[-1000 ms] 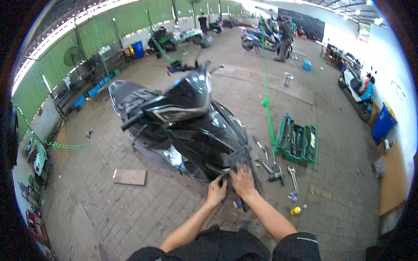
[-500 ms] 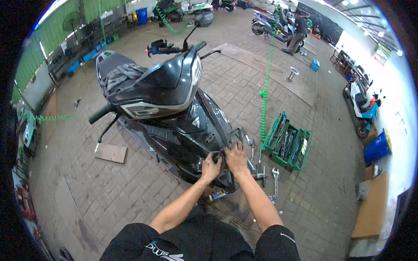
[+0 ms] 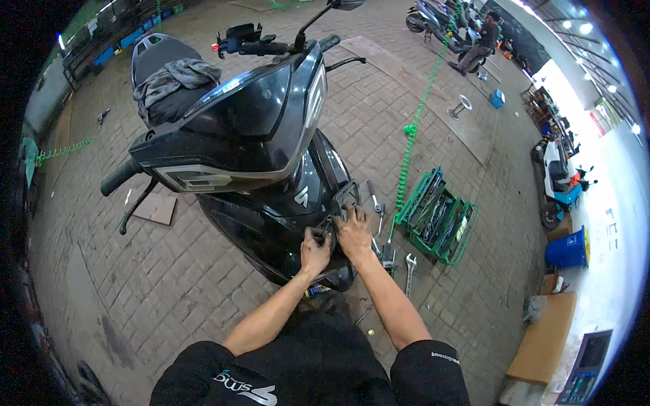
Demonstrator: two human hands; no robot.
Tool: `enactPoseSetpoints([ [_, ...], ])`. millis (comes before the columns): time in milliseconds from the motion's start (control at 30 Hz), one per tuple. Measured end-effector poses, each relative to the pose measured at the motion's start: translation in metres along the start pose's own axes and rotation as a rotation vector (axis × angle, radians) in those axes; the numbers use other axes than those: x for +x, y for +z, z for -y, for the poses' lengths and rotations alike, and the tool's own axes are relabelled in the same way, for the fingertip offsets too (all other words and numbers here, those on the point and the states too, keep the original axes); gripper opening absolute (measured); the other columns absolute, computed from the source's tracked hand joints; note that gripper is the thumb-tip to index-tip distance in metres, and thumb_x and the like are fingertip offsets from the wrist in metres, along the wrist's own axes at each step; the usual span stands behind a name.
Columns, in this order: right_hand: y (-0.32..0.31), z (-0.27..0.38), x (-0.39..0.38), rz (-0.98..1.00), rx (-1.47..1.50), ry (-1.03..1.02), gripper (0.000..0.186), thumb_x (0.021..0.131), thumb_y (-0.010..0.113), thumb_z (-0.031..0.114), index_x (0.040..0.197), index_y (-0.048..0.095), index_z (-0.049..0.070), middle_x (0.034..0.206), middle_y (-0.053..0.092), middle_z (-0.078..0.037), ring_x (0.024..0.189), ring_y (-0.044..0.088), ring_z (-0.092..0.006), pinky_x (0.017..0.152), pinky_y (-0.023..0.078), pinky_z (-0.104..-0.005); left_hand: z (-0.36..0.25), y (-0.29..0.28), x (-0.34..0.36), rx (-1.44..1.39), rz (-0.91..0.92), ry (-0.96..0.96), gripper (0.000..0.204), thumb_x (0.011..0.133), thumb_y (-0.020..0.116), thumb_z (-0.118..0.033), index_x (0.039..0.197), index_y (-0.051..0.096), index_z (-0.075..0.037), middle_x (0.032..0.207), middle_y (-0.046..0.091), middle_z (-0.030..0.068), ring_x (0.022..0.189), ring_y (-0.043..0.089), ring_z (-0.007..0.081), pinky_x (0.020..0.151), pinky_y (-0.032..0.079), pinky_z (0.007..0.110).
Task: The person disassembles the front fairing and internal components of a motorcycle, using a T-handle socket wrench to remove bolts and then fitting a new front panel and license plate bracket.
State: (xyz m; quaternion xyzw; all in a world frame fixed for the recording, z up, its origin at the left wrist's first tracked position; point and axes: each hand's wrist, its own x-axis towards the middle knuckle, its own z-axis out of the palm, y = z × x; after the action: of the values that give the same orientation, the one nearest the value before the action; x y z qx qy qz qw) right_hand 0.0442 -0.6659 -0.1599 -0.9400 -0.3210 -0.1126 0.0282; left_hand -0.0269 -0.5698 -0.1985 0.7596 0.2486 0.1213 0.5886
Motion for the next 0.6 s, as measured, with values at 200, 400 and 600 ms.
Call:
enactPoseSetpoints([
  [200,0.008,-0.008,0.003,-0.020,-0.006,-0.099,0.023,0.077,0.053,0.020,0.096,0.065,0.014,0.116,0.049,-0.012,0.107,0.045,-0.0301,0.088,0.036,-0.0465,0.000,0.006,-0.004,-0.018,-0.007,-0.070,0.027,0.081,0.061,-0.016,0.099,0.044,-0.003,0.080,0.065,0.0159,0.078,0.064,0.0321,0.069,0.048,0.039],
  [400,0.011,-0.016,0.008,-0.024,-0.024,-0.177,0.021,0.077,0.052,0.019,0.093,0.065,0.012,0.114,0.050,-0.011,0.105,0.046,-0.0290,0.087,0.037,-0.0440,0.017,0.011,-0.019,-0.175,-0.050,0.036,0.034,0.077,0.061,-0.001,0.106,0.043,-0.001,0.090,0.062,0.0150,0.084,0.063,0.0259,0.074,0.048,0.034],
  [600,0.008,-0.014,0.016,-0.030,0.015,-0.288,0.021,0.077,0.051,0.018,0.092,0.064,0.010,0.115,0.050,-0.011,0.105,0.047,-0.0292,0.089,0.035,-0.0439,0.037,0.026,-0.021,-0.279,-0.149,-0.100,0.026,0.078,0.057,0.006,0.098,0.042,-0.003,0.080,0.056,0.0088,0.066,0.057,0.0142,0.059,0.047,0.026],
])
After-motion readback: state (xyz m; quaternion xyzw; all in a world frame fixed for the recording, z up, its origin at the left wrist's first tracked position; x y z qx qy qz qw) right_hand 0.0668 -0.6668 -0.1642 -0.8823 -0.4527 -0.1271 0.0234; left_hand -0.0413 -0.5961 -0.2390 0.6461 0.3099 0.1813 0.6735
